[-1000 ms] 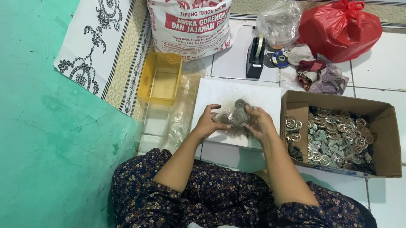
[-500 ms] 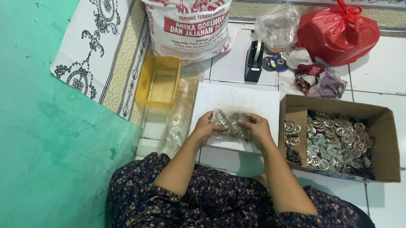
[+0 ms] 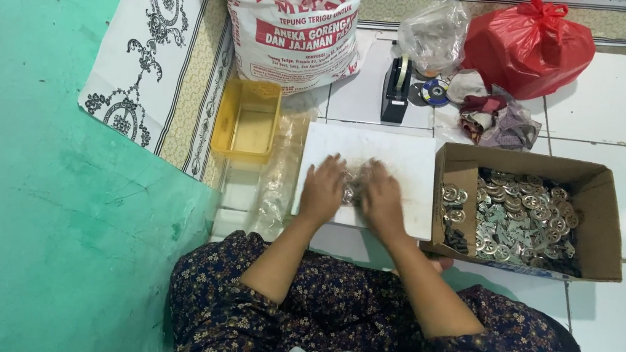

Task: Sorting small metal components from a bulk box into individual plastic bags and occasionally sealing them.

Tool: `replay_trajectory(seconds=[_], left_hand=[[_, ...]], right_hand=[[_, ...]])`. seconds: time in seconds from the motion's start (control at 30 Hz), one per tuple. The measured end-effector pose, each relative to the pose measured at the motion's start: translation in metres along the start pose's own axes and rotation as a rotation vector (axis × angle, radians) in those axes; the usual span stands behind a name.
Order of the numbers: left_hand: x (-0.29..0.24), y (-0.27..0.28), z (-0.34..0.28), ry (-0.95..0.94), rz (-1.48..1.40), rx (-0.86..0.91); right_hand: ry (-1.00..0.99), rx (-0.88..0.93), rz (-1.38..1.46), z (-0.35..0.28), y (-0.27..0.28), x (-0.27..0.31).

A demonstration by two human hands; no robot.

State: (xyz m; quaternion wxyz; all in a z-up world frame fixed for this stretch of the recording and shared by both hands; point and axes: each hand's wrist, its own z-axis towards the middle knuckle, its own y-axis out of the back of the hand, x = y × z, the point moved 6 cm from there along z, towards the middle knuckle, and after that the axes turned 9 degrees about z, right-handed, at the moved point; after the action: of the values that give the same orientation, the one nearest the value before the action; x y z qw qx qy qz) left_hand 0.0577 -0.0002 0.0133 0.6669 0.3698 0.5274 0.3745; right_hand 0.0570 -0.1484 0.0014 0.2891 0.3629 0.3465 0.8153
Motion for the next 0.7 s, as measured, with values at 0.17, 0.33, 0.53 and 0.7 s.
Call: replay_trajectory(seconds=[0.17,0.33,0.53,0.7], left_hand=[[-0.019,0.010,-0.009,-0.024,0.139,0.259],[-0.007,0.001,-0.012,0.055,0.163,0.424],[0.043,-0.011,-0.018,0.490,-0.028,-0.126],[0.050,-0.041,-0.021,0.516,-0.077,0.085]], right_hand=[[-0.107,0.328,-0.032,-0.004,-0.007,0.013],[-0.219,0.455,0.079,-0.004,-0.011,-0.005],[-0.495,0.056,0.221,-0.011,-0.015,-0.065],[-0.810,0.186,0.218,-0.023,-0.058,-0.095]])
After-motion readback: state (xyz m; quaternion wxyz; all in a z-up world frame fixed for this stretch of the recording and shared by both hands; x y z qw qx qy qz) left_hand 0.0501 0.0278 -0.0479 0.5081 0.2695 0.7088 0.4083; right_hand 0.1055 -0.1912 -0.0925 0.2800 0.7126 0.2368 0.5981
